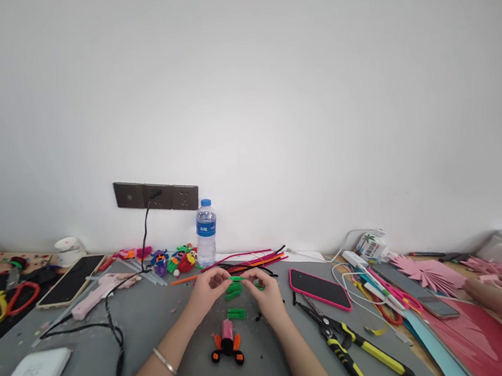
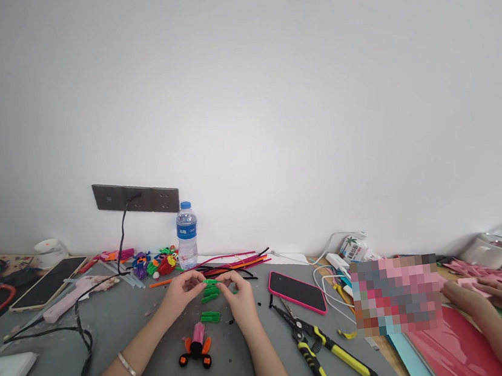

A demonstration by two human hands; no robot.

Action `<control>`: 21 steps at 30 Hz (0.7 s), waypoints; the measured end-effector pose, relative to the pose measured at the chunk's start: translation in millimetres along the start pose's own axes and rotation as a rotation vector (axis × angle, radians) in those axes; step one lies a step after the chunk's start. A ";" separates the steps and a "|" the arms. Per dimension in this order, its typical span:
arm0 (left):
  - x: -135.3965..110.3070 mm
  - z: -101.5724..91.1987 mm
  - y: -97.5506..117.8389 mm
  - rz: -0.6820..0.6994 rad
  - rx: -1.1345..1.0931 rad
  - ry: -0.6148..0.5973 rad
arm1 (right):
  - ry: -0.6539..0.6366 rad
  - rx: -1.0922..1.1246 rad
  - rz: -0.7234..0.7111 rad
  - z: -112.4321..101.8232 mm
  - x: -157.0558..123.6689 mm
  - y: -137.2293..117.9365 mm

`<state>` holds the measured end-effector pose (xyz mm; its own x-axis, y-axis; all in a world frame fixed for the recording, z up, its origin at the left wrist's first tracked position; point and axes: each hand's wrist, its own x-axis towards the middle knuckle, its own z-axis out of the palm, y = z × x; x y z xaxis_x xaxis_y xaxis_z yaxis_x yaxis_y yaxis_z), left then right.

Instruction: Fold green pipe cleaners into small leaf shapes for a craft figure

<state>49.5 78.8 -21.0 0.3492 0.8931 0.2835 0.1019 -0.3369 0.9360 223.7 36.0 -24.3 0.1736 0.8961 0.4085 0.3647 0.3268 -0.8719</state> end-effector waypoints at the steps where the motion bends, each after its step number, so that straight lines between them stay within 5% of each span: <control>1: -0.2 -0.1 0.0 0.003 -0.002 0.002 | 0.000 -0.001 0.001 0.0 -0.1 -0.1; 14: 0.1 -0.3 0.3 0.031 -0.007 0.028 | 0.006 0.006 0.007 0.5 0.9 -0.2; 18: 1.7 -2.2 0.5 0.027 -0.013 0.044 | 0.177 -0.015 -0.067 -2.4 0.1 -10.9; 21: 0.4 -3.7 -2.5 0.009 -0.008 0.082 | 0.255 -0.018 -0.171 8.0 -4.6 -41.5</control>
<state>45.9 81.1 -22.5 0.2725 0.9117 0.3074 0.0918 -0.3426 0.9350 200.5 20.6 7.9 0.3314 0.7237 0.6053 0.4238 0.4590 -0.7809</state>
